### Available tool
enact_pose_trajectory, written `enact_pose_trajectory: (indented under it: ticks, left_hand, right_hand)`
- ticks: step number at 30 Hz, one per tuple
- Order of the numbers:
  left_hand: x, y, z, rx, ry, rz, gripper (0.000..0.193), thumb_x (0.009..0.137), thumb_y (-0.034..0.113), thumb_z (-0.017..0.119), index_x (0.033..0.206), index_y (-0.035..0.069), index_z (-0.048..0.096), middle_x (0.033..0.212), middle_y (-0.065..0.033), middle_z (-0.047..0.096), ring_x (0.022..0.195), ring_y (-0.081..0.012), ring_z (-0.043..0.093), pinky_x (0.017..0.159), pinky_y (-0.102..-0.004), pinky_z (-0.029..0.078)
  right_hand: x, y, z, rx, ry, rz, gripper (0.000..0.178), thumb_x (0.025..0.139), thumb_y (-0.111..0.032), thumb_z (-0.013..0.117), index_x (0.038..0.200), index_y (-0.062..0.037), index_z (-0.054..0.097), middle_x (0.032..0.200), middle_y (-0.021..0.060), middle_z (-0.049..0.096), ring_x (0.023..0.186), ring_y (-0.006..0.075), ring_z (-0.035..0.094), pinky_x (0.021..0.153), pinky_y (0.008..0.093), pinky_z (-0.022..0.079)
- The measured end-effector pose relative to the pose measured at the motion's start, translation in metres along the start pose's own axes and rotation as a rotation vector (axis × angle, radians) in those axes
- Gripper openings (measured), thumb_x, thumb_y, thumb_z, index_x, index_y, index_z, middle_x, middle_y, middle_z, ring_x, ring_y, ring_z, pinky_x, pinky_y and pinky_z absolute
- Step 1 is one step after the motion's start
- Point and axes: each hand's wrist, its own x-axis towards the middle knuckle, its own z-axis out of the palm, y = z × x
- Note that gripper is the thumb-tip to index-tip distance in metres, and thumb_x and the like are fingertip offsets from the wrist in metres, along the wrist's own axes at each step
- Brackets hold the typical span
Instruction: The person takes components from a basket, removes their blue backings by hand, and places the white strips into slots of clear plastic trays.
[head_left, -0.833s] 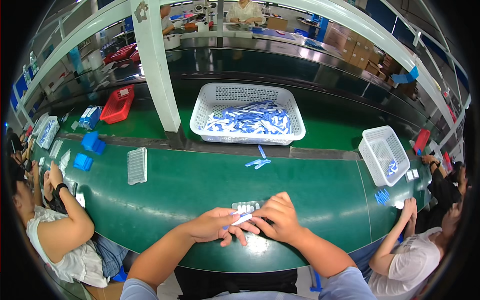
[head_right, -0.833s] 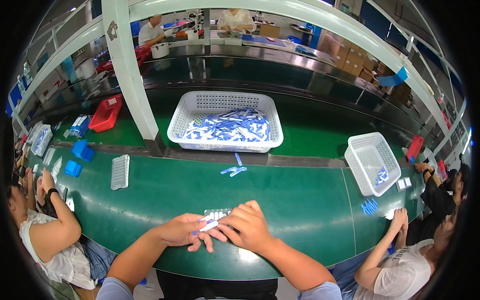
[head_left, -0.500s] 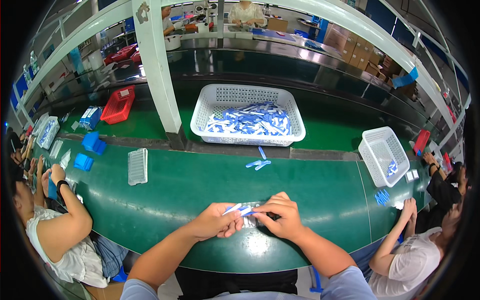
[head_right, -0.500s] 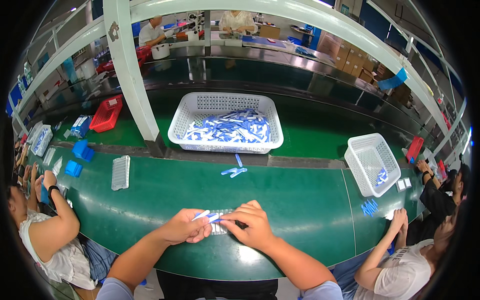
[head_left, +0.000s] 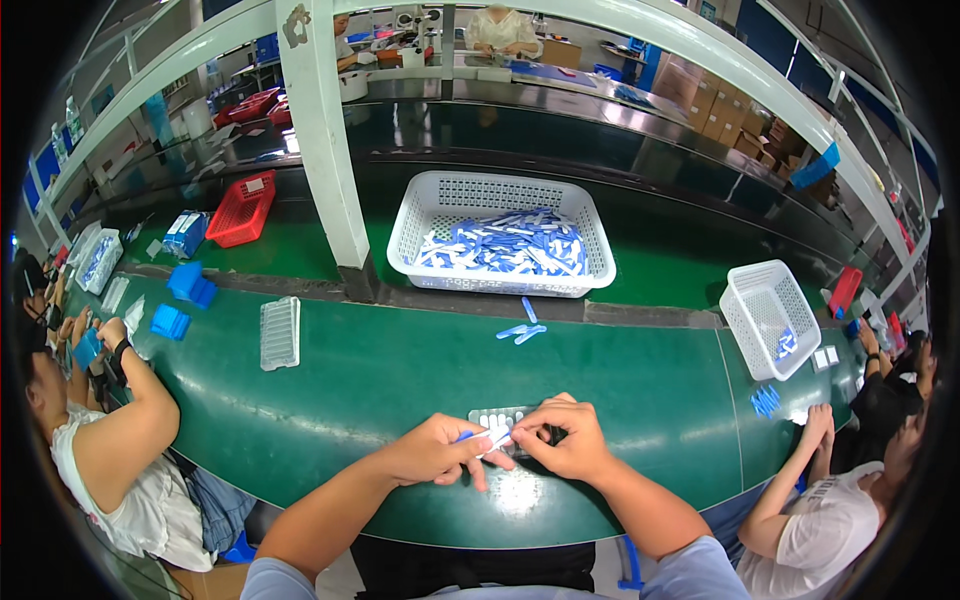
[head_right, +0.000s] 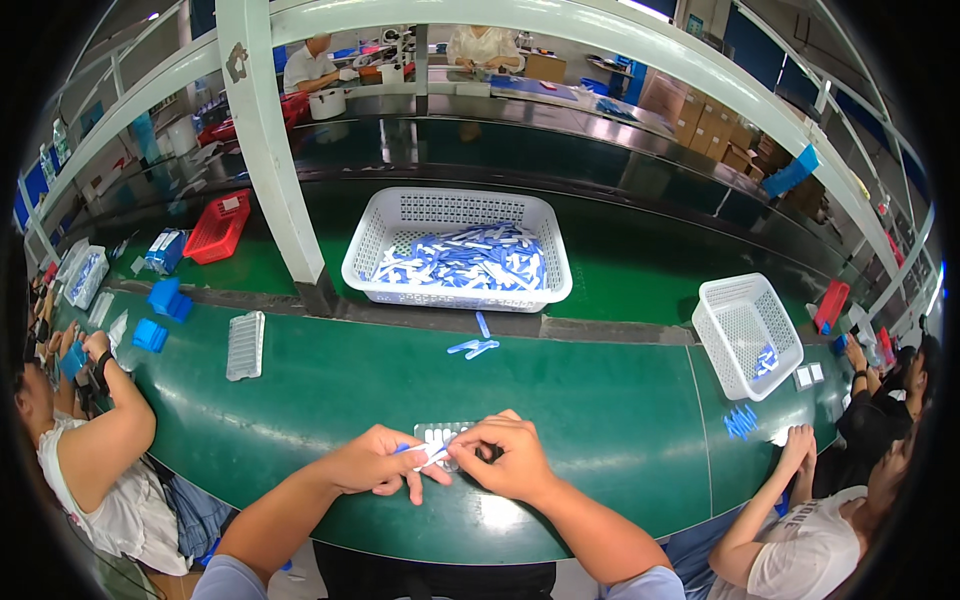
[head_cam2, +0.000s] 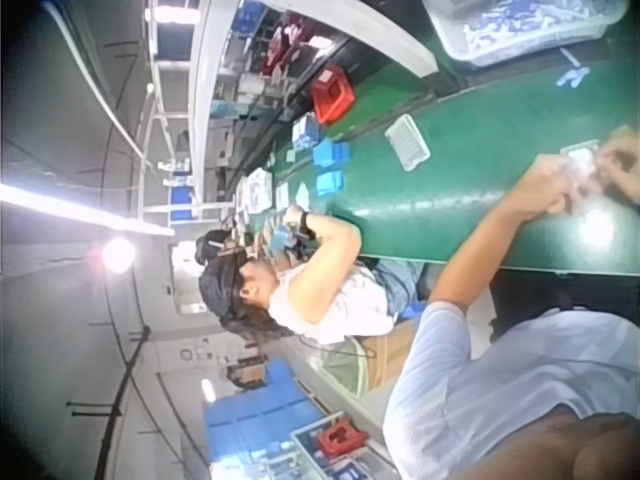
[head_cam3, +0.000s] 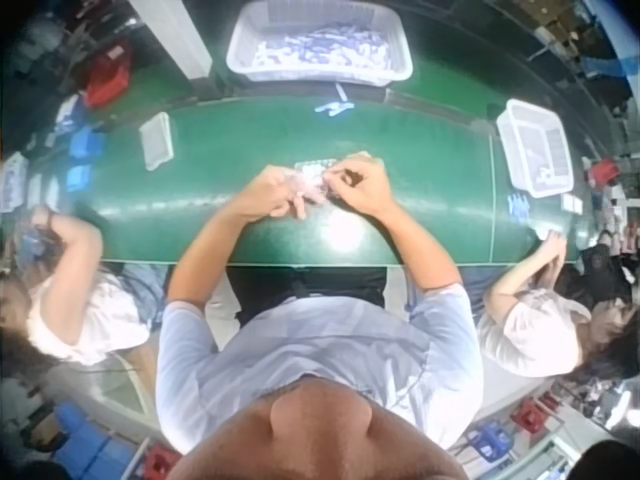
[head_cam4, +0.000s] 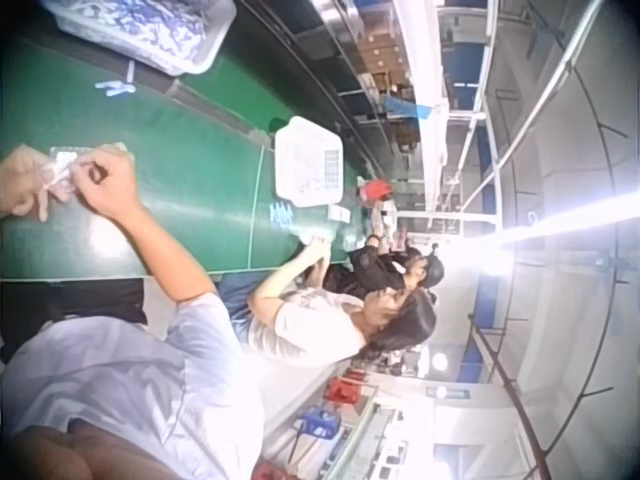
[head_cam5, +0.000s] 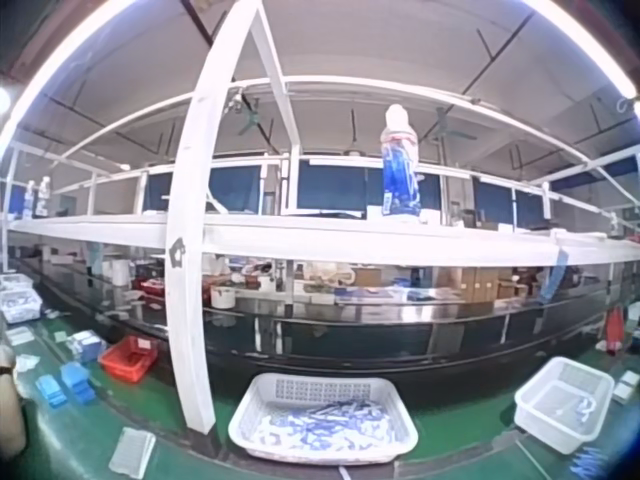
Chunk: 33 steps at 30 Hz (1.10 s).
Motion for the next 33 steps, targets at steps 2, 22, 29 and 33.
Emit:
enact_pose_trajectory:
  ticks: [2,22,29,33]
  left_hand:
    - [0.002,-0.004,-0.002,0.079,0.015,-0.004,0.035,0.108,0.02,0.052,0.129,-0.005,0.062,0.116,-0.0169,0.073,0.067,-0.0098,0.068,0.044,-0.0187,0.039]
    - [0.006,-0.013,0.009,0.291,0.227,0.141,0.033,0.105,0.024,0.059,0.125,0.0,0.069,0.094,-0.013,0.077,0.061,-0.0117,0.071,0.041,-0.0211,0.04]
    - [0.003,-0.006,0.005,0.279,0.131,0.042,0.036,0.106,0.028,0.056,0.12,-0.003,0.069,0.094,-0.0141,0.076,0.06,-0.0127,0.068,0.045,-0.0224,0.044]
    - [0.004,-0.009,-0.001,0.052,0.039,0.049,0.038,0.108,0.027,0.053,0.12,-0.006,0.065,0.102,-0.0167,0.075,0.064,-0.0129,0.069,0.041,-0.0213,0.042]
  right_hand:
    - [0.001,0.0,-0.001,0.004,-0.006,-0.05,0.006,0.081,-0.012,0.081,0.086,-0.0091,0.079,0.068,0.0001,0.069,0.057,0.0121,0.056,0.068,0.0299,0.04]
    - [-0.004,-0.006,0.002,0.158,-0.08,0.371,0.014,0.086,-0.015,0.08,0.093,-0.0036,0.075,0.072,0.0044,0.069,0.066,0.0159,0.061,0.066,0.0285,0.048]
    - [-0.004,-0.008,0.004,-0.007,-0.03,-0.031,0.009,0.086,-0.006,0.079,0.091,-0.0017,0.074,0.083,0.0093,0.072,0.07,0.0176,0.068,0.065,0.0283,0.051]
    - [-0.002,-0.008,0.001,0.042,0.1,-0.152,0.01,0.083,-0.006,0.081,0.088,-0.0024,0.074,0.08,0.0095,0.073,0.07,0.0217,0.068,0.069,0.0344,0.052]
